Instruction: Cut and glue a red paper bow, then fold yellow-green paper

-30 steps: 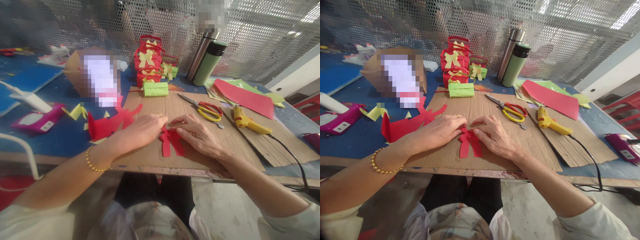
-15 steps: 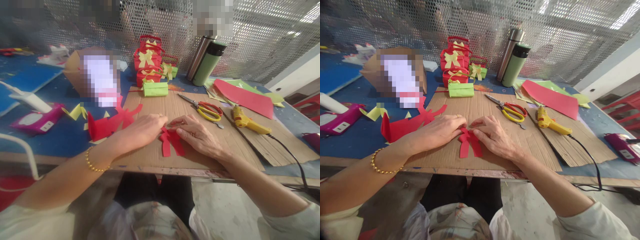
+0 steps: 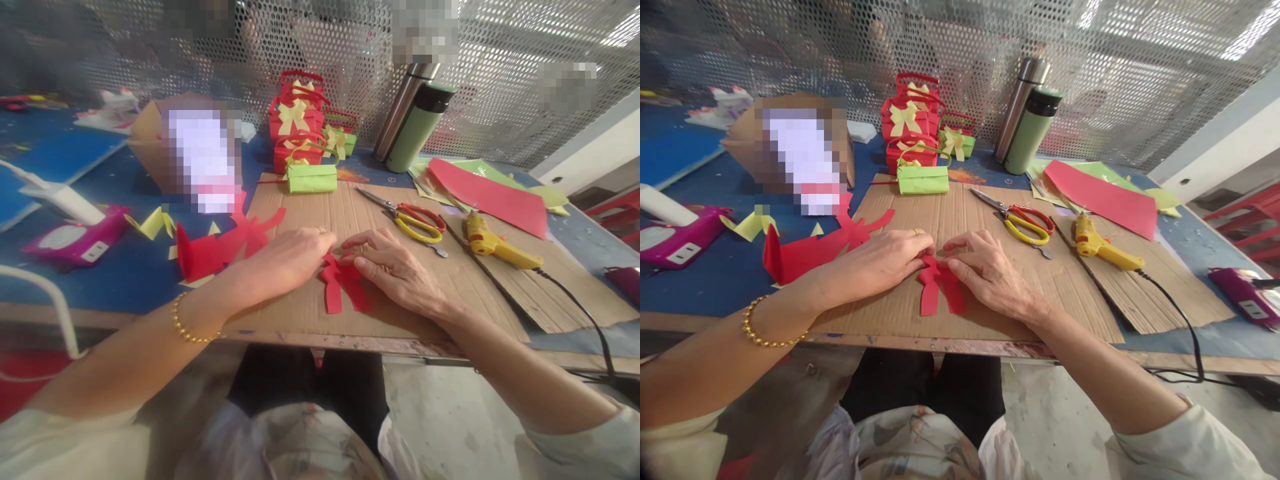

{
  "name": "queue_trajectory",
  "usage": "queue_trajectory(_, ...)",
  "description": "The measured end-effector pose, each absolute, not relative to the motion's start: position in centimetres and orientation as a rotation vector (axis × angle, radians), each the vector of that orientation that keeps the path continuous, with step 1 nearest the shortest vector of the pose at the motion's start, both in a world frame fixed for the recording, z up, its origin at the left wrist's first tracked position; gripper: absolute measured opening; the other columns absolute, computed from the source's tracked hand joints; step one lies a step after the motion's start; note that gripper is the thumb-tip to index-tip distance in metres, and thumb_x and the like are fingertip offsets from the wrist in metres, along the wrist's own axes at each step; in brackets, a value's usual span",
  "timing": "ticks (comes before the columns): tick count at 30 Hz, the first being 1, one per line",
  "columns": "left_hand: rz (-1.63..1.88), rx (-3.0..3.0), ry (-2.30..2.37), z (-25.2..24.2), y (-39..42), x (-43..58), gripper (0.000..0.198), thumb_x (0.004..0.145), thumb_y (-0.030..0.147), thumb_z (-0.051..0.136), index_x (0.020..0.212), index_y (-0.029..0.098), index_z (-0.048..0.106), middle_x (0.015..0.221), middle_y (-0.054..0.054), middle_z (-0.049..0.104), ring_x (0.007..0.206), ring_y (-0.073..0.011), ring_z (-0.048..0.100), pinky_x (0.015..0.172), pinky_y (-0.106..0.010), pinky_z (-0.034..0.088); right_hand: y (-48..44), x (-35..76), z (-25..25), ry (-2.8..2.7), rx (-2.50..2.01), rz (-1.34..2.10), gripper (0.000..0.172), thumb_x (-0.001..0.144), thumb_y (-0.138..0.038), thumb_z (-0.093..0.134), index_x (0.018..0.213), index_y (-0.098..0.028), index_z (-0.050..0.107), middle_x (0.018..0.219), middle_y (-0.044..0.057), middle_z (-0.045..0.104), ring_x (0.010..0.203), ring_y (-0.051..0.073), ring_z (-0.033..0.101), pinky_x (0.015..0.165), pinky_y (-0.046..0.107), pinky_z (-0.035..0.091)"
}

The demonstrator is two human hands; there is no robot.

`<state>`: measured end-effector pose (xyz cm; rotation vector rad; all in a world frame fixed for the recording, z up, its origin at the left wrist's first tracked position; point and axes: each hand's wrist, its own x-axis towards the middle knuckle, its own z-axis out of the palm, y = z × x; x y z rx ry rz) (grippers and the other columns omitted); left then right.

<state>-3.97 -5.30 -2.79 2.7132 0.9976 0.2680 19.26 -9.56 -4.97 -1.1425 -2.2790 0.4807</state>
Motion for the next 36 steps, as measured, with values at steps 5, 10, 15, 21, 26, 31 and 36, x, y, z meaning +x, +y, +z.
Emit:
queue_trajectory(5,0.298,2.706,0.996,-2.92,-5.30,-4.04,0.021,0.099,0.006,0.043,0.088,0.020,0.055,0.088,-0.006,0.066,0.081,-0.0193,0.062,0.066,-0.031,0.039,-9.53,19.25,-4.96,-2.276,-1.138,0.476,0.036,0.108,-0.039,0.048,0.105,-0.029,0.082,0.126,0.007,0.071,0.116,0.026,0.061,0.108,0.051,0.046)
queue_trajectory(10,0.299,2.697,0.992,-3.01,-5.25,-3.99,0.020,0.100,0.007,0.043,0.089,0.020,0.055,0.089,-0.006,0.066,0.082,-0.0192,0.062,0.067,-0.031,0.039,-9.49,19.18,-5.09,-2.271,-1.132,0.490,0.037,0.108,-0.041,0.047,0.105,-0.029,0.082,0.126,0.007,0.070,0.117,0.027,0.061,0.108,0.052,0.045)
queue_trajectory(15,0.268,2.687,1.004,-2.86,-5.32,-3.99,0.021,0.101,0.007,0.041,0.089,0.019,0.054,0.090,-0.006,0.065,0.083,-0.0192,0.062,0.067,-0.031,0.039,-9.55,19.09,-5.08,-2.276,-1.135,0.484,0.039,0.109,-0.042,0.045,0.105,-0.030,0.083,0.126,0.008,0.070,0.117,0.027,0.061,0.108,0.053,0.045)
queue_trajectory(21,0.263,2.686,1.010,-2.79,-5.34,-3.95,0.020,0.100,0.008,0.042,0.089,0.020,0.054,0.089,-0.005,0.065,0.082,-0.0194,0.061,0.066,-0.031,0.038,-9.68,19.00,-5.03,-2.303,-1.141,0.421,0.038,0.109,-0.040,0.045,0.106,-0.029,0.081,0.126,0.008,0.070,0.117,0.028,0.060,0.107,0.053,0.045)
queue_trajectory(26,0.264,2.689,1.010,-3.00,-5.27,-4.01,0.020,0.101,0.009,0.042,0.089,0.020,0.054,0.088,-0.005,0.064,0.081,-0.0192,0.061,0.066,-0.031,0.038,-9.74,18.95,-5.15,-2.323,-1.148,0.353,0.043,0.109,-0.043,0.042,0.102,-0.027,0.081,0.126,0.009,0.070,0.113,0.028,0.058,0.105,0.055,0.042)
queue_trajectory(31,0.300,2.685,0.990,-3.13,-5.21,-4.05,0.019,0.101,0.010,0.043,0.090,0.020,0.056,0.089,-0.005,0.065,0.083,-0.0193,0.062,0.068,-0.031,0.039,-9.81,18.78,-5.30,-2.336,-1.122,0.324,0.044,0.109,-0.042,0.042,0.095,-0.025,0.081,0.125,0.010,0.070,0.114,0.028,0.057,0.105,0.056,0.041)
queue_trajectory(36,0.325,2.691,0.971,-3.13,-5.22,-4.05,0.020,0.100,0.009,0.043,0.089,0.020,0.055,0.087,-0.005,0.066,0.082,-0.0191,0.062,0.068,-0.031,0.041,-9.88,18.72,-4.97,-2.328,-1.088,0.292,0.043,0.109,-0.041,0.042,0.096,-0.025,0.079,0.124,0.010,0.070,0.112,0.029,0.057,0.102,0.055,0.041)
